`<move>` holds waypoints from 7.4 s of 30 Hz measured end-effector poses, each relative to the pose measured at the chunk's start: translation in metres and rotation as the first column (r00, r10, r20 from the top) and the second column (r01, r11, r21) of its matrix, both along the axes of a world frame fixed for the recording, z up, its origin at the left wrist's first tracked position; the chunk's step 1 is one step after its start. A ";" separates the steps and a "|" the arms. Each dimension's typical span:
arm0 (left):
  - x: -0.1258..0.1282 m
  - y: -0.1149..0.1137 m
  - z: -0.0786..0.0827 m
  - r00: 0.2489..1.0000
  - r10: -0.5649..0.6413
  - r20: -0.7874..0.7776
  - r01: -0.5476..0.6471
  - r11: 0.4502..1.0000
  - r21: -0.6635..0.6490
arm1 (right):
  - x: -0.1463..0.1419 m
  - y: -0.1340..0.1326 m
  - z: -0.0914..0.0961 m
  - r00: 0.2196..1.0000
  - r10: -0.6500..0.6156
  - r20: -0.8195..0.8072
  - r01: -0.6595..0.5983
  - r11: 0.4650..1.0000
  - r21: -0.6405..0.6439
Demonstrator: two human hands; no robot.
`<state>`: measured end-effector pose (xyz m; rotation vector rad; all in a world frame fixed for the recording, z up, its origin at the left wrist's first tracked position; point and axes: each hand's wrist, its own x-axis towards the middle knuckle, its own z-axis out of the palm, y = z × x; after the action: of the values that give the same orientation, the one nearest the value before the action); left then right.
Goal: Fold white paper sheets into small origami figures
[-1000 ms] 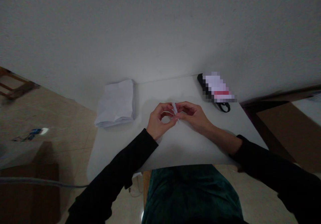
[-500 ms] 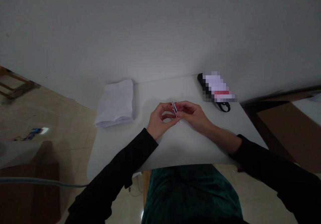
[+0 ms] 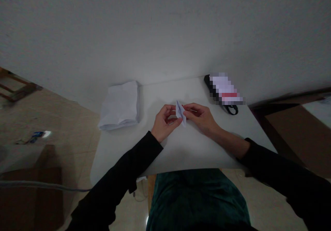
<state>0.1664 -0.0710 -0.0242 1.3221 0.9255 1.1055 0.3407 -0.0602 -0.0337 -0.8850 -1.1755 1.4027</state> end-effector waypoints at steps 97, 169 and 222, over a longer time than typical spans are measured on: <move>0.006 -0.020 0.002 0.921 0.211 -0.328 -0.119 0.952 0.281 | 0.010 -0.014 0.014 0.960 -0.076 0.268 0.053 0.994 0.092; 0.021 0.002 -0.007 0.615 0.317 -0.722 0.003 0.915 0.404 | 0.007 -0.012 0.007 0.932 -0.193 0.306 0.112 0.958 0.264; -0.017 -0.005 -0.005 0.771 0.209 -0.601 0.164 0.848 0.505 | 0.030 0.001 0.005 0.588 -0.361 0.724 -0.332 0.708 0.623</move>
<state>0.1490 -0.0761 -0.0289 2.2581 1.1669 0.9664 0.3711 -0.0595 -0.0287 -0.9536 -2.2187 0.2899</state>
